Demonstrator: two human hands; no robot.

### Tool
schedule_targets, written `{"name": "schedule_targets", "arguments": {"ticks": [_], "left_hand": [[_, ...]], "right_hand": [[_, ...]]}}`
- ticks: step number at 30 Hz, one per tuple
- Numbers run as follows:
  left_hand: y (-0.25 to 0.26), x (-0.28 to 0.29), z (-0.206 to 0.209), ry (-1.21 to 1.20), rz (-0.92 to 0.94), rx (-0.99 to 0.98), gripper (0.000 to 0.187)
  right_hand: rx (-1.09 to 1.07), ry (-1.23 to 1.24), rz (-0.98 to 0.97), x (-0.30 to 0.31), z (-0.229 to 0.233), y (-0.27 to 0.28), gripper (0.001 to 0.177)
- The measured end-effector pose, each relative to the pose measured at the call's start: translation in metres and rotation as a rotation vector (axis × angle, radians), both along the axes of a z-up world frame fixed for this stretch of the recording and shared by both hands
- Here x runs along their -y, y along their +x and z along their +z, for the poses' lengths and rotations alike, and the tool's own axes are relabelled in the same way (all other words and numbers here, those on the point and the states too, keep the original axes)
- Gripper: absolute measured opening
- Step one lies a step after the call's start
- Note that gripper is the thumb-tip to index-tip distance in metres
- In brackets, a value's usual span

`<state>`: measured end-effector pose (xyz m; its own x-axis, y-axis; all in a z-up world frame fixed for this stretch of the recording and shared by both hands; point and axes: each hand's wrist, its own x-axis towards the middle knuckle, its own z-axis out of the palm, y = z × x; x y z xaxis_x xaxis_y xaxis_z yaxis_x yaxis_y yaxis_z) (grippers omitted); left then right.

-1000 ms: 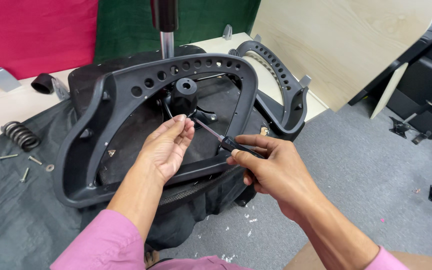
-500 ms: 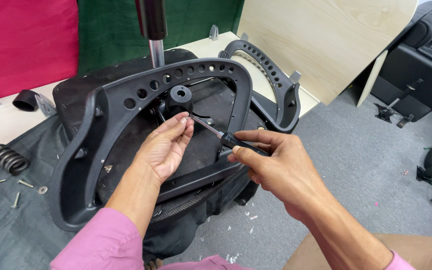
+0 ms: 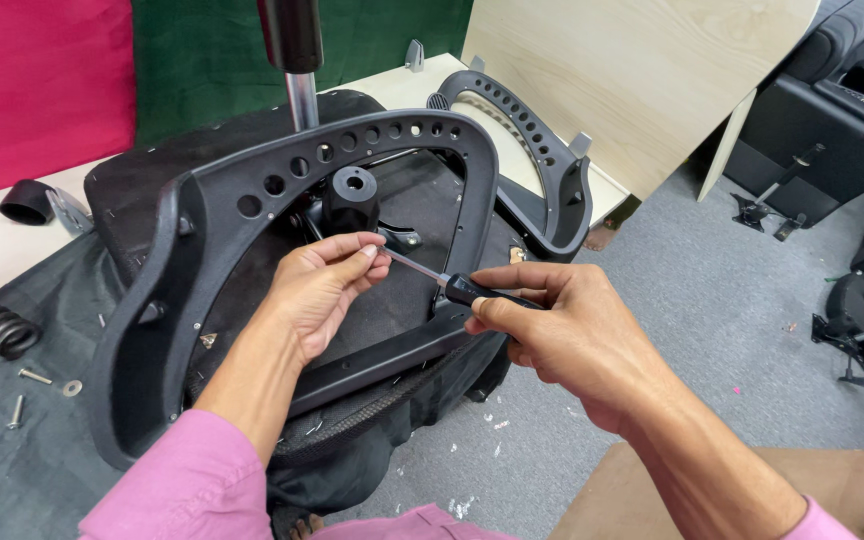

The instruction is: The person uses a screwdriver to fasten screws into a black plastic chair base, securing a curved frame component. They align the frame, insert screws, and tighten them while holding the base steady.

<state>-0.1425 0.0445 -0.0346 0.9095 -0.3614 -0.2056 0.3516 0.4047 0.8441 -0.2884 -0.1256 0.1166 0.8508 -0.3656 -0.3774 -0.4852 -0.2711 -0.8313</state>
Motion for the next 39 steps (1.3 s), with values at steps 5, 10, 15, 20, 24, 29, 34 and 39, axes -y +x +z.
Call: {"name": "schedule_targets", "arguments": {"ticks": [5, 10, 15, 20, 24, 29, 34, 39], "left_hand": [[0.004, -0.007, 0.005, 0.079, -0.095, 0.046, 0.022], [0.009, -0.005, 0.002, 0.051, -0.157, 0.055, 0.023], [0.011, 0.007, -0.004, -0.009, -0.194, 0.031, 0.028], [0.010, 0.026, -0.009, 0.112, -0.171, -0.021, 0.033], [0.022, 0.056, -0.006, 0.214, -0.029, 0.034, 0.037], [0.054, 0.118, 0.000, 0.348, 0.162, 0.092, 0.043], [0.085, 0.161, -0.003, 0.197, 0.253, 0.134, 0.040], [0.099, 0.172, -0.018, 0.115, 0.305, 0.185, 0.028]], "right_hand": [[-0.004, 0.037, -0.025, 0.003, -0.001, 0.000, 0.034], [-0.011, 0.022, -0.057, 0.002, -0.002, -0.002, 0.034], [0.030, 0.074, -0.115, 0.000, -0.004, -0.008, 0.035], [0.082, 0.082, -0.192, 0.017, -0.007, -0.006, 0.036], [0.133, 0.095, -0.197, 0.048, -0.003, 0.007, 0.039], [0.209, -0.018, -0.119, 0.081, 0.001, 0.030, 0.043], [0.234, -0.129, -0.063, 0.092, 0.000, 0.046, 0.041], [0.233, -0.134, -0.044, 0.092, -0.005, 0.055, 0.043]]}}
